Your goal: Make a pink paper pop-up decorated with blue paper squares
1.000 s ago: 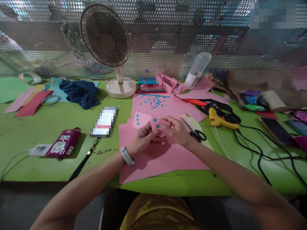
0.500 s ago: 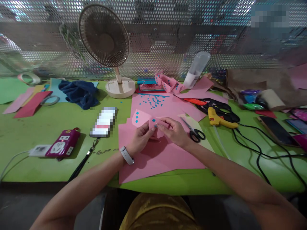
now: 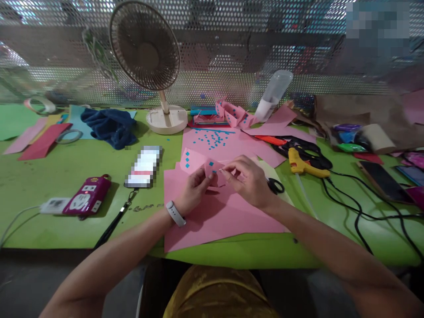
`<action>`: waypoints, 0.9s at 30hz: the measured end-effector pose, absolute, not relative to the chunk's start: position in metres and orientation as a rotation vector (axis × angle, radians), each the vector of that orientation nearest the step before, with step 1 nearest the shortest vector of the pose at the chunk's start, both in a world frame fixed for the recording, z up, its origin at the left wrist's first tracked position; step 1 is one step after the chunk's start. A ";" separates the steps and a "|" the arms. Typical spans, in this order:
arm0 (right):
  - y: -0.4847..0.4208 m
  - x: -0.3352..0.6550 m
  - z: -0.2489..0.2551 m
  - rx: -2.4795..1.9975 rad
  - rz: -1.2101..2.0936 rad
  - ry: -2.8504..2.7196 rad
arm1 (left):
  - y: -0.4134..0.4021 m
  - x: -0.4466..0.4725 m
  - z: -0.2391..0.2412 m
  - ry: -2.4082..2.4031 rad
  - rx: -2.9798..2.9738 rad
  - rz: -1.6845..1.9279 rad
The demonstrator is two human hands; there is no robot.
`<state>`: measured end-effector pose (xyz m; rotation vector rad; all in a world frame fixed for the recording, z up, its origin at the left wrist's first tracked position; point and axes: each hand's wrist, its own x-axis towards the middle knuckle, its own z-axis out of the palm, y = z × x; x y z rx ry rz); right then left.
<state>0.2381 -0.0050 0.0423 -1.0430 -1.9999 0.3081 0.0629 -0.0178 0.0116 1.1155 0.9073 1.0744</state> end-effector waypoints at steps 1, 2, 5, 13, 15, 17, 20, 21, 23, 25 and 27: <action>-0.006 0.237 0.042 -1.052 0.347 -2.027 | -0.018 0.063 0.012 0.910 1.116 1.077; -0.006 0.237 0.040 -1.064 0.387 -2.042 | -0.018 0.063 0.011 0.914 1.121 1.081; -0.004 0.236 0.035 -1.089 0.449 -2.037 | -0.018 0.064 0.009 0.920 1.151 1.099; -0.003 0.237 0.033 -1.088 0.498 -2.009 | -0.019 0.064 0.005 0.945 1.263 1.126; -0.003 0.237 0.034 -1.098 0.516 -2.012 | -0.019 0.063 0.004 0.961 1.318 1.144; -0.003 0.237 0.035 -1.100 0.528 -2.011 | -0.020 0.063 0.003 0.982 1.362 1.160; -0.003 0.237 0.035 -1.087 0.540 -2.010 | -0.020 0.062 0.002 0.983 1.399 1.156; -0.003 0.237 0.035 -1.082 0.544 -2.010 | -0.020 0.062 0.002 0.980 1.408 1.151; -0.003 0.236 0.035 -1.076 0.551 -2.006 | -0.020 0.062 0.002 0.976 1.424 1.142; -0.003 0.236 0.036 -1.079 0.556 -1.998 | -0.020 0.062 0.002 0.972 1.437 1.135; -0.004 0.236 0.036 -1.086 0.568 -1.991 | -0.020 0.062 0.002 0.970 1.448 1.127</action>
